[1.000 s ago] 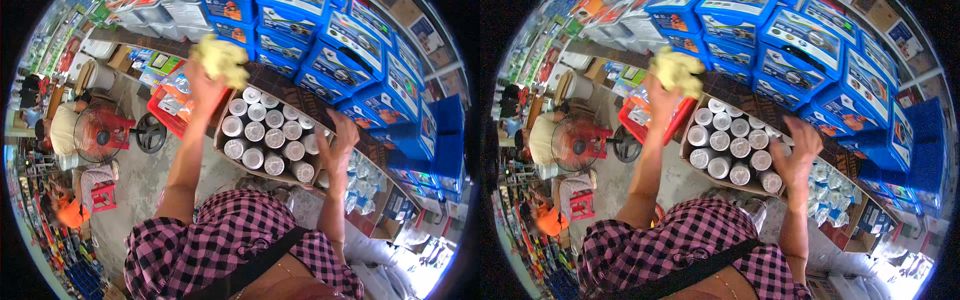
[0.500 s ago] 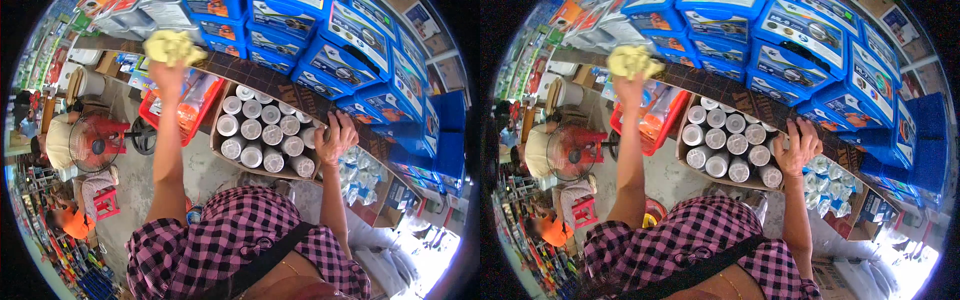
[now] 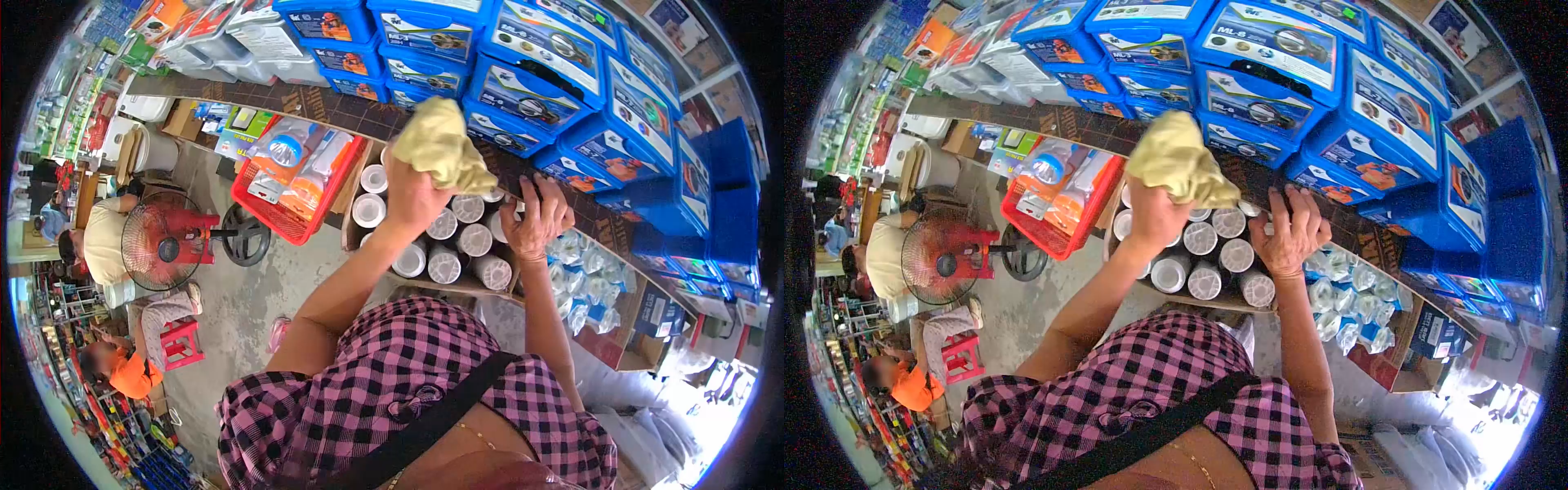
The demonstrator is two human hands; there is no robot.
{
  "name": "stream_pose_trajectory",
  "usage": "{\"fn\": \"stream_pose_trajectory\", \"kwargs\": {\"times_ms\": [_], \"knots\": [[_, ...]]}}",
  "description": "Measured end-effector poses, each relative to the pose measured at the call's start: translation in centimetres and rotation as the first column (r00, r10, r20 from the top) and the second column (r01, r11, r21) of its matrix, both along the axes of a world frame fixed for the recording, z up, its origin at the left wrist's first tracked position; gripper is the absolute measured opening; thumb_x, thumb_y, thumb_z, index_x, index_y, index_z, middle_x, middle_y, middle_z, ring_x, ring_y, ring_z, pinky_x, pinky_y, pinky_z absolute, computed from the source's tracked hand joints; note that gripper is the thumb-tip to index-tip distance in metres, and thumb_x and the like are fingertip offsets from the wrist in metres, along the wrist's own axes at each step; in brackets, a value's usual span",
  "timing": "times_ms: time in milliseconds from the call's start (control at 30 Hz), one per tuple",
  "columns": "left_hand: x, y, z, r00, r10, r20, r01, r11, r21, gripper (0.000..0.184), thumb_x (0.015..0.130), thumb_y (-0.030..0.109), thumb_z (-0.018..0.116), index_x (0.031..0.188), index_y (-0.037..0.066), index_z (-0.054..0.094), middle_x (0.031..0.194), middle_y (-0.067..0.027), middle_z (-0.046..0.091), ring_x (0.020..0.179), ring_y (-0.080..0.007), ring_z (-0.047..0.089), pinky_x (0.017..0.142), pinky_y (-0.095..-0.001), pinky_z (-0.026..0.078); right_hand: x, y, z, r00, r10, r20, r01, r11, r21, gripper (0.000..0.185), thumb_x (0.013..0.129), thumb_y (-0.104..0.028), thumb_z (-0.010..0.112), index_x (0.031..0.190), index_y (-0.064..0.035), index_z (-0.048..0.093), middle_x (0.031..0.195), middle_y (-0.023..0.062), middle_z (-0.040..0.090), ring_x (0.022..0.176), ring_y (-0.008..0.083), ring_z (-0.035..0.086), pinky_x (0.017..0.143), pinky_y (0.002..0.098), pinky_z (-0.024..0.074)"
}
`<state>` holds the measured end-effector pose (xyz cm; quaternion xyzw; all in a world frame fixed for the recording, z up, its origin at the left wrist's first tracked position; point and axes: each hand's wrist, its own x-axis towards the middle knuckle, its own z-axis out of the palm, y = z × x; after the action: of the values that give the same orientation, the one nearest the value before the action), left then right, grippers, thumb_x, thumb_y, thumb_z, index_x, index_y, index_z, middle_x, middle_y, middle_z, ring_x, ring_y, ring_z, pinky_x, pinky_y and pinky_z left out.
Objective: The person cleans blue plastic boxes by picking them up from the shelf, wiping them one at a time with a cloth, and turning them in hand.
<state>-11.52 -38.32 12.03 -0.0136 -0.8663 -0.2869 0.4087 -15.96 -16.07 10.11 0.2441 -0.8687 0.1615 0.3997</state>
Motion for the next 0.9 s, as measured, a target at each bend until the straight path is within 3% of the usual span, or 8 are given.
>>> {"fn": "stream_pose_trajectory", "kwargs": {"times_ms": [200,333,533,567,600,633,733,900], "knots": [[-0.1,-2.9,3.8,0.994,-0.098,-0.055,0.106,0.98,0.166,0.039,0.064,0.001,0.077,0.102,0.006,0.068,0.105,-0.0134,0.067,0.1,-0.0384,0.06,0.088,-0.0479,0.045,0.2,1.1,0.1,0.996,0.032,0.085,-0.036,0.998,0.046,0.047,0.072,-0.022,0.067,0.119,-0.0199,0.066,0.125,0.003,0.06,0.119,0.0245,0.055,0.093,0.04,0.0339],[-0.4,-2.8,0.7,0.979,0.199,-0.04,-0.196,0.978,0.064,0.041,0.064,0.001,0.076,0.104,0.004,0.065,0.106,-0.0159,0.064,0.102,-0.0412,0.057,0.091,-0.0499,0.043,1.0,2.3,1.6,0.974,0.152,0.17,-0.154,0.988,0.001,0.042,0.074,-0.016,0.067,0.116,-0.0167,0.067,0.126,0.0055,0.059,0.119,0.0274,0.054,0.095,0.043,0.0356],[0.0,10.5,3.0,0.949,-0.314,-0.04,0.313,0.95,-0.013,0.04,0.063,0.008,0.076,0.101,0.005,0.07,0.105,-0.0144,0.068,0.104,-0.0386,0.062,0.092,-0.0483,0.046,5.3,7.4,5.8,0.868,0.433,0.244,-0.346,0.879,-0.327,0.035,0.07,-0.001,0.068,0.104,-0.0103,0.069,0.107,0.0096,0.062,0.103,0.0315,0.057,0.086,0.0422,0.0428],[-0.1,14.0,2.9,0.805,-0.591,-0.046,0.47,0.588,0.658,0.049,0.062,0.01,0.076,0.11,0.004,0.066,0.114,-0.0149,0.064,0.11,-0.0385,0.056,0.095,-0.0498,0.042,6.4,8.3,6.2,0.864,0.438,0.248,-0.336,0.868,-0.365,0.033,0.069,0.0,0.068,0.101,-0.0095,0.07,0.104,0.0098,0.062,0.099,0.0315,0.058,0.086,0.0418,0.0431],[0.5,15.7,0.0,0.967,-0.198,0.16,0.213,0.973,-0.088,0.056,0.063,0.016,0.077,0.115,0.004,0.061,0.12,-0.0157,0.056,0.113,-0.0388,0.05,0.096,-0.0502,0.038,7.4,9.3,6.6,0.87,0.415,0.267,-0.302,0.876,-0.376,0.029,0.071,0.004,0.066,0.099,-0.0061,0.069,0.104,0.013,0.062,0.099,0.0328,0.058,0.088,0.0424,0.0447],[0.0,17.3,0.3,0.962,-0.223,0.155,0.248,0.955,-0.164,0.059,0.063,0.022,0.079,0.115,0.005,0.059,0.121,-0.0155,0.051,0.114,-0.0386,0.045,0.096,-0.0505,0.036,8.0,10.3,6.1,0.877,0.394,0.277,-0.26,0.871,-0.417,0.03,0.072,0.005,0.064,0.099,-0.0058,0.069,0.104,0.0131,0.062,0.099,0.0325,0.058,0.089,0.0415,0.0446],[-0.5,19.8,2.6,0.939,-0.304,0.16,0.318,0.946,-0.067,0.062,0.06,0.026,0.082,0.112,0.004,0.058,0.111,-0.015,0.056,0.108,-0.0385,0.05,0.094,-0.0492,0.04,8.8,13.5,7.8,0.931,0.298,0.211,-0.191,0.891,-0.412,0.027,0.071,0.002,0.068,0.097,-0.0065,0.07,0.102,0.0107,0.062,0.095,0.0305,0.057,0.084,0.0416,0.0434],[-0.8,19.1,7.3,0.508,-0.764,0.397,0.402,0.618,0.675,0.091,0.06,0.03,0.084,0.135,0.0,0.042,0.108,-0.017,0.063,0.108,-0.0333,0.061,0.093,-0.0398,0.049,9.1,14.2,14.3,0.943,0.231,0.24,-0.144,0.932,-0.332,0.051,0.065,-0.001,0.076,0.114,-0.0104,0.066,0.12,0.0165,0.056,0.112,0.0368,0.056,0.098,0.0433,0.0455]]}}
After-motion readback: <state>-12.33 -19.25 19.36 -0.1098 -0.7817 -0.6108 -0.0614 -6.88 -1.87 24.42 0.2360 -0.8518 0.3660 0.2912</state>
